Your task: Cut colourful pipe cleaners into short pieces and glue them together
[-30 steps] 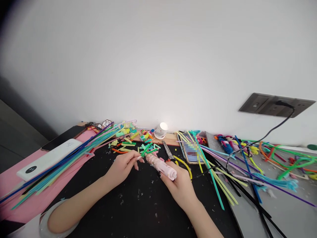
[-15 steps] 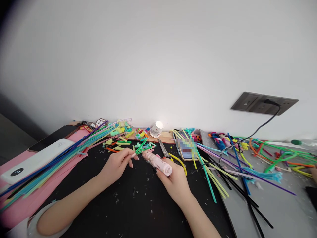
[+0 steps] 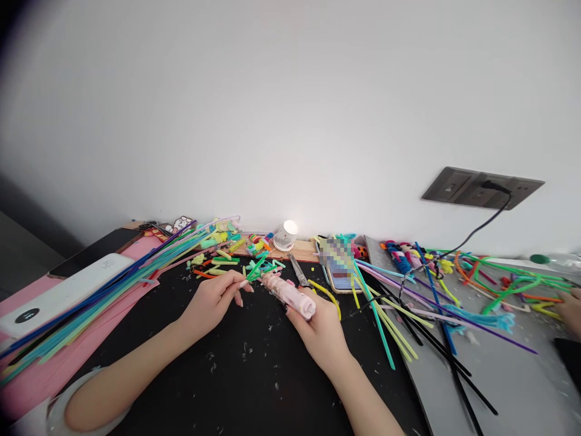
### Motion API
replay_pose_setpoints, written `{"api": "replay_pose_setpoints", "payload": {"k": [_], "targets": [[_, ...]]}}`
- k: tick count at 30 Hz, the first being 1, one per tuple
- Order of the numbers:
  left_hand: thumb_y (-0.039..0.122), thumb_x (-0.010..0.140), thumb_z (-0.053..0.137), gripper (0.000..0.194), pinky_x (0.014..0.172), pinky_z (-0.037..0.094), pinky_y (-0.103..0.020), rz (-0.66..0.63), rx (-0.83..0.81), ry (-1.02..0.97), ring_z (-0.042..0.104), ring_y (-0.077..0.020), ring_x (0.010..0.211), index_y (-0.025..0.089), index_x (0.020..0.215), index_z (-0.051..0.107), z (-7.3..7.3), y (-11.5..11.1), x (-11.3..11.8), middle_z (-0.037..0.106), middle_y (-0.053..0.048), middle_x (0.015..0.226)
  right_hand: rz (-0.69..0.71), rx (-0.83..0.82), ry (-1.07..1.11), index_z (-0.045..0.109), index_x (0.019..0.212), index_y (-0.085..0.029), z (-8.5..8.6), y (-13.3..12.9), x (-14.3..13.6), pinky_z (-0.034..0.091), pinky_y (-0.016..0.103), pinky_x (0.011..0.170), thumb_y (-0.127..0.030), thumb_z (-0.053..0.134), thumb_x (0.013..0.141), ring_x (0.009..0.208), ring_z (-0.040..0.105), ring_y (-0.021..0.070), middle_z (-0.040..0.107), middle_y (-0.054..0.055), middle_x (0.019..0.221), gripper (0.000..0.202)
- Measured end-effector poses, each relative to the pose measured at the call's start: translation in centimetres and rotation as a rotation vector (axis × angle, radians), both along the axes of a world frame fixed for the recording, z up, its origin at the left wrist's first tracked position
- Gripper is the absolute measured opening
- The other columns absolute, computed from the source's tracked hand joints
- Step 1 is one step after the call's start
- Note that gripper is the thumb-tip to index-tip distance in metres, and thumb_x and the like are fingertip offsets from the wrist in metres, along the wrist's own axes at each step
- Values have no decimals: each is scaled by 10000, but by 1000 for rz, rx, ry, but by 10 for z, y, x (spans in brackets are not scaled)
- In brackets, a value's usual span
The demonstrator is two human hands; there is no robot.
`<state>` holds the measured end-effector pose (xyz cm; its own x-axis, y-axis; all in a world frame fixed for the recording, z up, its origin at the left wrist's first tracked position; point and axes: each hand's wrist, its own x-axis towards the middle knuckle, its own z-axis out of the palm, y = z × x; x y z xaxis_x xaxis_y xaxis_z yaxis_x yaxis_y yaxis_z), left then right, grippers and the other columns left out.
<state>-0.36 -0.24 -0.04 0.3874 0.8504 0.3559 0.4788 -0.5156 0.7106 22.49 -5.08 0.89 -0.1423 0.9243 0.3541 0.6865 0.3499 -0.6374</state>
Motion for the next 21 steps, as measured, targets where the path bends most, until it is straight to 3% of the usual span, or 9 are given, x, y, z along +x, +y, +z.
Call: {"api": "replay_pose_setpoints", "payload": {"k": [6, 16, 21], "targets": [[178, 917, 317, 179, 660, 406, -230, -3, -3, -5, 578, -94, 567, 206, 843, 477, 0, 0, 0, 648, 29, 821, -19, -33, 34, 598, 973, -181, 0, -1, -1, 472, 244, 624, -249, 525, 808, 674, 609, 166, 667, 28, 801, 193], [188, 915, 310, 189, 653, 423, -240, 5, 5, -9, 588, -103, 558, 204, 851, 487, 0, 0, 0, 658, 14, 828, -3, -61, 111, 602, 1068, -186, 4, 0, -2, 506, 332, 769, -256, 519, 814, 908, 639, 244, 663, 79, 1065, 276], [188, 916, 309, 197, 657, 423, -239, 5, 5, 1, 589, -102, 564, 204, 853, 495, -1, 0, 0, 660, 17, 835, -7, -49, 123, 613, 1058, -193, 5, -1, -2, 510, 307, 768, -242, 531, 805, 915, 644, 230, 668, 68, 1065, 271]]}}
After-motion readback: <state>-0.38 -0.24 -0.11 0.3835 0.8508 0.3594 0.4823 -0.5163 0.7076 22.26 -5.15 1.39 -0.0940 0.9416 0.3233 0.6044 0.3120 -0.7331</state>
